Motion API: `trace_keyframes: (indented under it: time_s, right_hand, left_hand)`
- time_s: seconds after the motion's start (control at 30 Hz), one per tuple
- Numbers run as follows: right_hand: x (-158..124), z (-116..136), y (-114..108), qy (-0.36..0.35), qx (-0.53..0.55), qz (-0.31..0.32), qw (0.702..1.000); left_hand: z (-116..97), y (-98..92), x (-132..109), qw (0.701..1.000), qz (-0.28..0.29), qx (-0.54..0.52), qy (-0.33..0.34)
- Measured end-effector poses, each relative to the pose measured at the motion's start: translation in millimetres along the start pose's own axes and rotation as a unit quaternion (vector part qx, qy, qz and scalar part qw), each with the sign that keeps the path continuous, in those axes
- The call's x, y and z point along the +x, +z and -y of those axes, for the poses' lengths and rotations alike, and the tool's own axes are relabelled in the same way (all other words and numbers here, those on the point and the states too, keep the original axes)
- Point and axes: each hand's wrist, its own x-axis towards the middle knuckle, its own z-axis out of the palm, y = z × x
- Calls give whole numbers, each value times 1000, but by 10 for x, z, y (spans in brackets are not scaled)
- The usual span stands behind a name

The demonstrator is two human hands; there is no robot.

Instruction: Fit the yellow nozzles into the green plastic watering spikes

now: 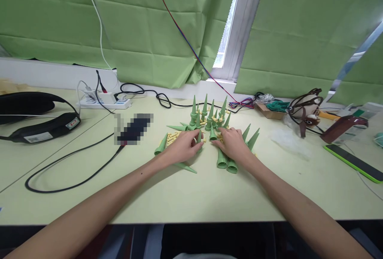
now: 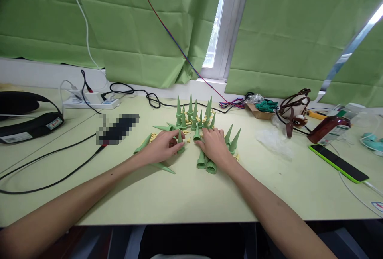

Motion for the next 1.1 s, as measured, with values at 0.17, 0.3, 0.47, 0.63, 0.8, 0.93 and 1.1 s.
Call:
trace_keyframes:
  time_s: [0.17, 0.3, 0.47, 0.63, 0.8, 0.93, 1.1]
  right_hand:
    - [-8, 17, -42, 23, -10, 18, 1000]
    - [2, 6, -43, 30, -1, 17, 999]
    - [6, -10, -24, 32, 14, 21, 999]
    - [1, -12, -17, 24, 27, 18, 999]
    - [-13, -11, -10, 13, 58, 16, 998]
    - [-28, 1, 2, 5, 84, 8, 996]
    - [-51, 35, -12, 3, 114, -21, 993]
  left_hand:
    - [-4, 0, 4, 1000, -1, 4, 6]
    - [-7, -3, 0, 1000, 0, 4, 8]
    - [-10, -3, 2, 1000, 0, 7, 7]
    - [-7, 1, 5, 1000, -2, 5, 7]
    - [-4, 3, -3, 1000, -4, 10, 8]
    - [-8, 7, 0, 1000, -4, 7, 4]
    - [-3, 14, 1, 1000, -10, 9, 2]
